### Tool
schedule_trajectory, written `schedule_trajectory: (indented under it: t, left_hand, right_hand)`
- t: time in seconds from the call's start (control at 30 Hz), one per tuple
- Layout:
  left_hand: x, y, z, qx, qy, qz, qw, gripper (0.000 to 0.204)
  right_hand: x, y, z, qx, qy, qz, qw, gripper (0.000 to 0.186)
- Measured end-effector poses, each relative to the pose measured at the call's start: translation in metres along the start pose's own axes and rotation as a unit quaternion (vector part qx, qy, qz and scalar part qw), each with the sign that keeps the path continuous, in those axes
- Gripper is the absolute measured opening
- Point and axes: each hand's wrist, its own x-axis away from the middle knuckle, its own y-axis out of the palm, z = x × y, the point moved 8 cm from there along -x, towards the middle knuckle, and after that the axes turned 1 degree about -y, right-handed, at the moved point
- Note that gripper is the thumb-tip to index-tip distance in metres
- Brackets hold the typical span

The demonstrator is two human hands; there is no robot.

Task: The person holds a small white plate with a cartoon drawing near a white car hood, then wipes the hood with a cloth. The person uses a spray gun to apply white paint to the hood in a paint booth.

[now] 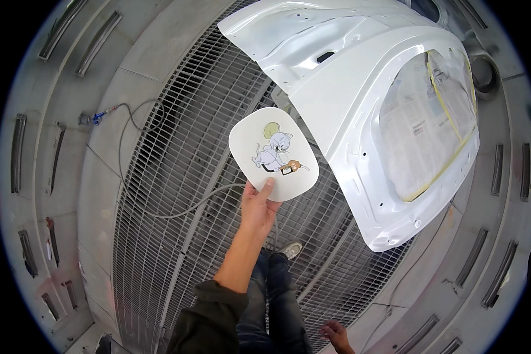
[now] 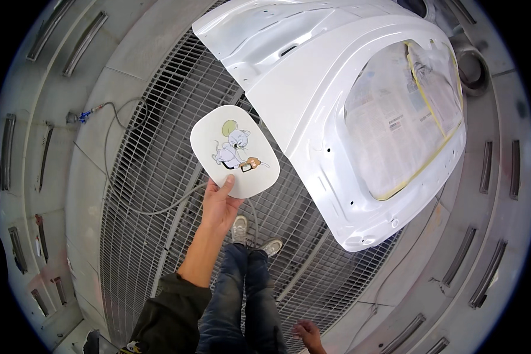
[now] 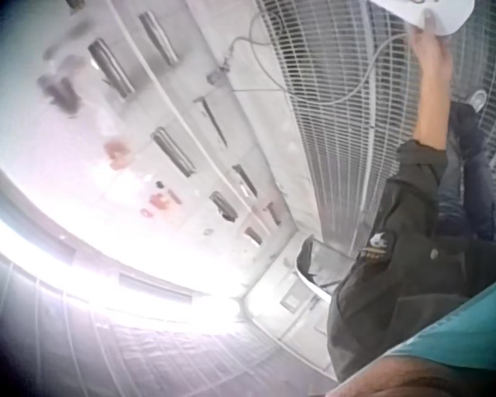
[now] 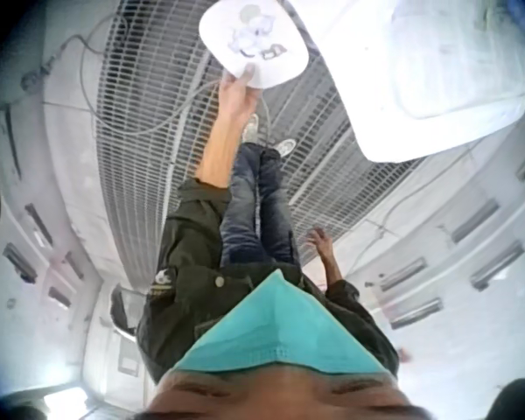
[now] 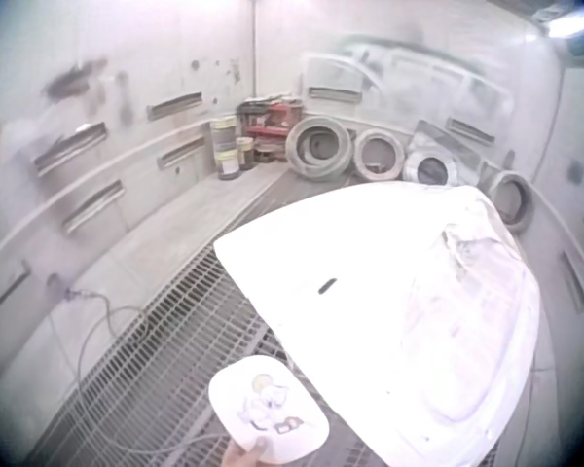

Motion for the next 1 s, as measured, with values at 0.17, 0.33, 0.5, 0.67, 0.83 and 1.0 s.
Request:
schedule_trajectory:
  t: [0.17,0.33,0.5,0.67,0.83,1.0]
  left_hand:
    - [0.000,0.004,0.001,0.015,0.002,-0.008,1.000,0.032]
    - [0.006,0.010,0.004,0.014,0.001,-0.005,1.000,0.031]
    - [0.004,0.010,0.004,0.016,0.002,-0.005,1.000,0.031]
    - [0.001,0.008,0.003,0.013,-0.003,-0.009,1.000,0.032]
    - [0.000,0.009,0.005,0.018,-0.001,-0.026,1.000,0.033]
    - [-0.001,0.010,0.004,0.017,-0.004,-0.028,0.999,0.033]
  right_hand:
    - [-0.001,-0.002,-0.002,-0.004,-0.002,0.005,1.000,0.044]
    - [0.002,0.005,-0.012,0.022,-0.015,-0.013,1.000,0.044]
    - [0.008,0.019,-0.041,0.024,-0.015,-0.011,1.000,0.042]
    - [0.014,0.027,-0.058,0.028,0.004,-0.006,1.000,0.040]
    - [0.009,0.026,-0.055,0.023,-0.008,-0.016,1.000,0.039]
    - [0.018,0.029,-0.067,0.009,0.018,0.014,1.000,0.029]
